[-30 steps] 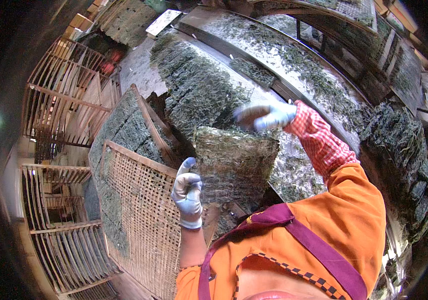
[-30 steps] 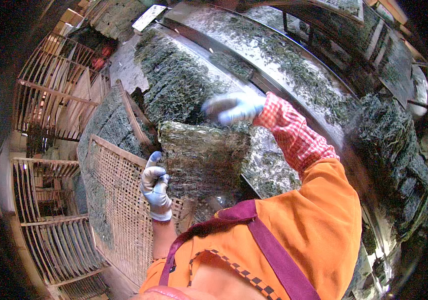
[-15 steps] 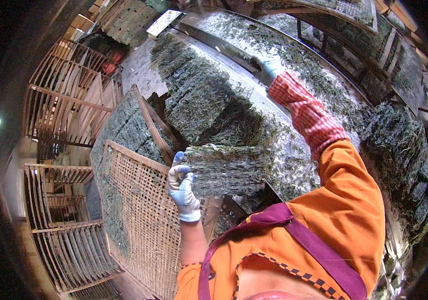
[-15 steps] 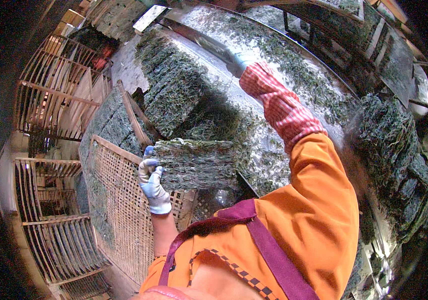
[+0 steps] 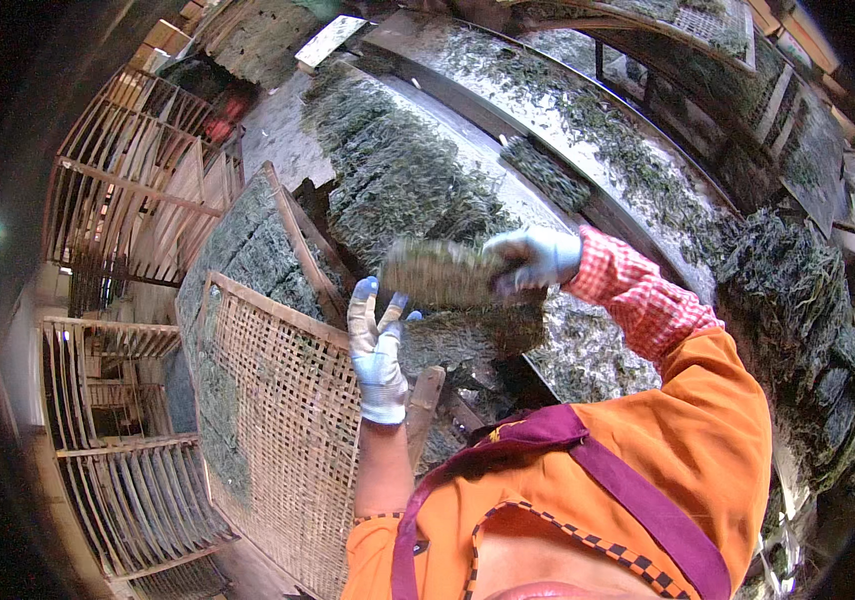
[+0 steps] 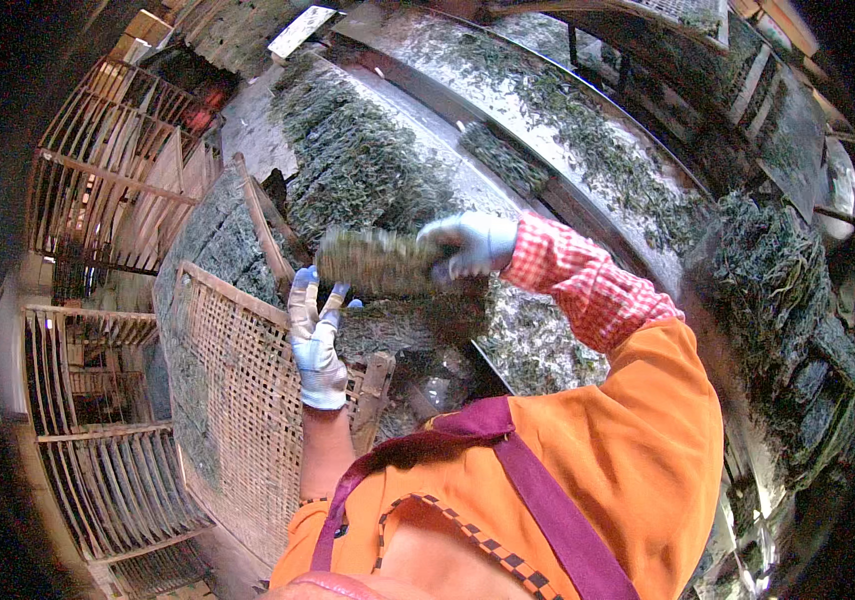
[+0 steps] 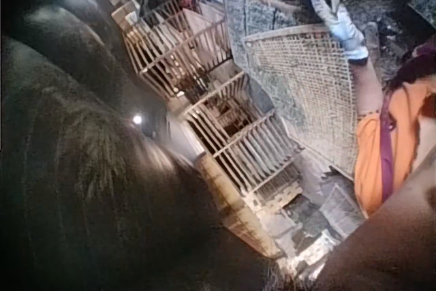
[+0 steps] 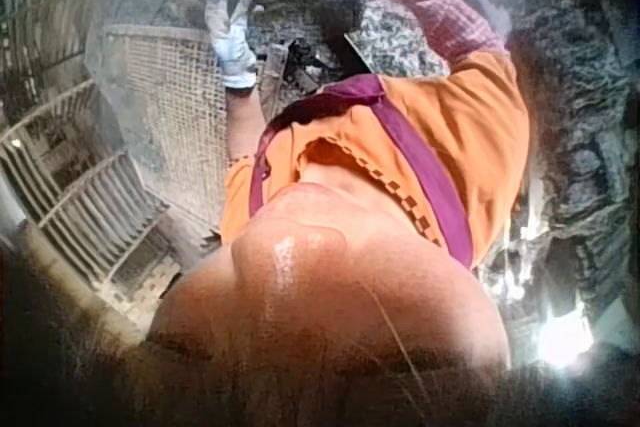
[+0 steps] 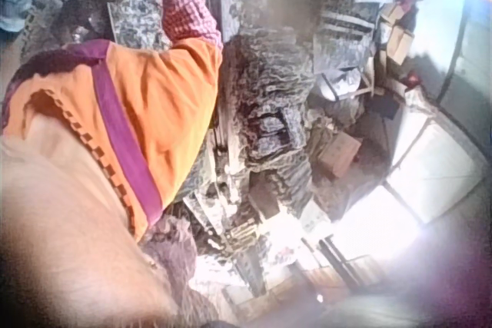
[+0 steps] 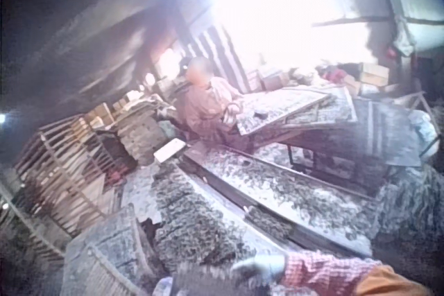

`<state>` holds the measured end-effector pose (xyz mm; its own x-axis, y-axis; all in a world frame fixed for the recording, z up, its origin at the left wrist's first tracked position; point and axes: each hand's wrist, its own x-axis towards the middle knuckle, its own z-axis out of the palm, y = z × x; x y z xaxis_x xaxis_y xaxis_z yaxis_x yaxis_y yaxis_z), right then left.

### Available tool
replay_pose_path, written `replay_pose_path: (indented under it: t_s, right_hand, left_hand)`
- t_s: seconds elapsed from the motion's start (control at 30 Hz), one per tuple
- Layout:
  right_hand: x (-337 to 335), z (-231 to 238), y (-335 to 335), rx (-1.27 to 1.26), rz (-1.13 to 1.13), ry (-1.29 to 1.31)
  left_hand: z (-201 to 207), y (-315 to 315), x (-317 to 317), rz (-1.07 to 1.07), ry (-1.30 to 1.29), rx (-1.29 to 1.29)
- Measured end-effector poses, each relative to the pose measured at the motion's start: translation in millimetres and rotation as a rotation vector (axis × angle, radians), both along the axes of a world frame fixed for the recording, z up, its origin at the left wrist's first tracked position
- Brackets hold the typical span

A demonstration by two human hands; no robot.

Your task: The person repeatedly picks up rectangular blocks of dried seaweed from a pile and places them onto a wooden lattice tray. The person handles the seaweed blocks one at a time, arranging them in rows on the tray throughout the clip.

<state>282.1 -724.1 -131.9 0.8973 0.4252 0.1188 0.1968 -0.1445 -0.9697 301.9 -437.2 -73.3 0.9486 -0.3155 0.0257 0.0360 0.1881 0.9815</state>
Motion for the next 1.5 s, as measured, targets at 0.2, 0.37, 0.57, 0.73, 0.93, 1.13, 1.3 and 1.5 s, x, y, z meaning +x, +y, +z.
replay_pose_path:
  t_s: [0.2,0.37,0.57,0.73,0.93,1.13,1.3,1.5]
  right_hand:
    - [52,6,-69,-0.452,-0.789,-0.422]
    - [86,-36,-70,-0.813,-0.781,-0.026]
    - [12,-19,29,0.271,0.128,0.172]
    - [-10,12,140,0.5,0.452,0.496]
    - [7,-16,213,0.713,0.305,0.688]
    - [23,-49,267,0.504,0.146,0.609]
    - [27,-58,267,0.432,0.158,0.718]
    - [38,-59,265,0.514,0.178,0.767]
  left_hand:
    - [2,17,-2,0.038,-0.05,-0.048]
    - [6,32,-7,0.003,-0.047,-0.144]
    - [20,43,-9,-0.102,-0.136,-0.125]
    - [36,75,15,-0.285,-0.118,-0.075]
    - [141,220,151,0.543,-1.337,1.216]
    - [6,346,226,0.692,-0.593,1.543]
    - [-119,391,235,0.43,-0.23,1.76]
    - [-48,444,295,0.663,0.269,2.122]
